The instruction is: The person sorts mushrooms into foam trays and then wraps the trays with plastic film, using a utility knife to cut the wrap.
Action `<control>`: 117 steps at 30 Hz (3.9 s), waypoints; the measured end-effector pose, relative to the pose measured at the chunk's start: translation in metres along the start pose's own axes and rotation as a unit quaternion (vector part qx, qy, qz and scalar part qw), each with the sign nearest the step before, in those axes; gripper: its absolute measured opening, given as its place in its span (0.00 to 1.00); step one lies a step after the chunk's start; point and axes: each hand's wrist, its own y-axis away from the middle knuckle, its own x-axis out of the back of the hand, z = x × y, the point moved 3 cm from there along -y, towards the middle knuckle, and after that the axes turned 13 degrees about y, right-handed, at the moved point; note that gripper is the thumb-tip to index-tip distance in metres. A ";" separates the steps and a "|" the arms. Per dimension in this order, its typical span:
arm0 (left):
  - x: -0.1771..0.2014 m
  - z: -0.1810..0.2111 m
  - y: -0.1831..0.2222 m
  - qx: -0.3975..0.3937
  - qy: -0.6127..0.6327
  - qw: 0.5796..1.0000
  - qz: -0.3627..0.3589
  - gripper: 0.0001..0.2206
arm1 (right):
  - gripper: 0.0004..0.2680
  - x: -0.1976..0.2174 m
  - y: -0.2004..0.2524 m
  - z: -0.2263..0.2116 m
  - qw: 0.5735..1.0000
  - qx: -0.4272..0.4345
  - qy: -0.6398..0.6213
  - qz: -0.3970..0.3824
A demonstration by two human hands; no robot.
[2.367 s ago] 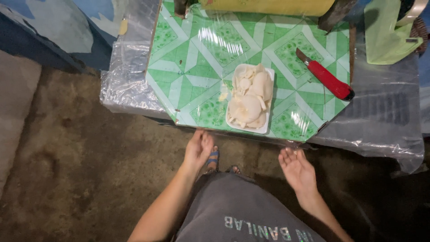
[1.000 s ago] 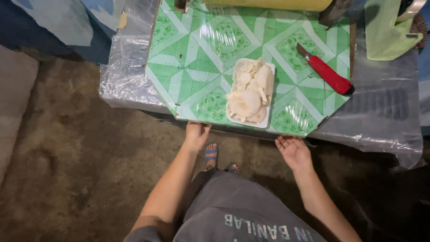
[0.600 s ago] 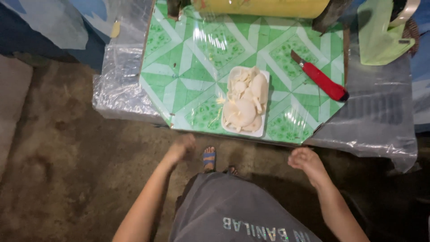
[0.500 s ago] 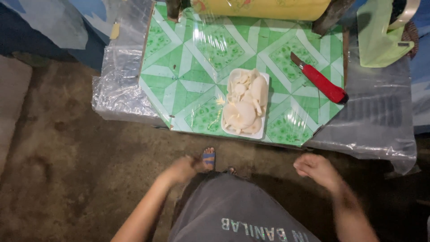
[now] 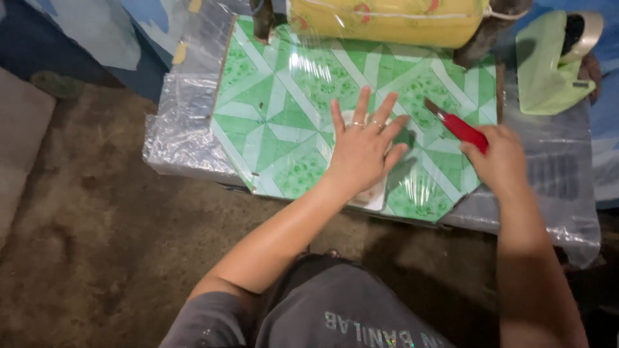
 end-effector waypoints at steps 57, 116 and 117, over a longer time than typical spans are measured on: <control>-0.022 -0.040 0.006 0.039 0.219 0.974 0.034 0.21 | 0.27 -0.038 0.078 -0.147 0.986 0.086 -0.112 0.091; 0.010 -0.027 0.074 -0.014 0.523 0.845 0.114 0.18 | 0.26 -0.057 0.137 -0.186 0.487 -0.245 -0.822 -0.165; 0.013 -0.019 0.077 -0.013 0.521 0.845 0.116 0.18 | 0.26 -0.059 0.140 -0.183 0.487 -0.244 -0.822 -0.167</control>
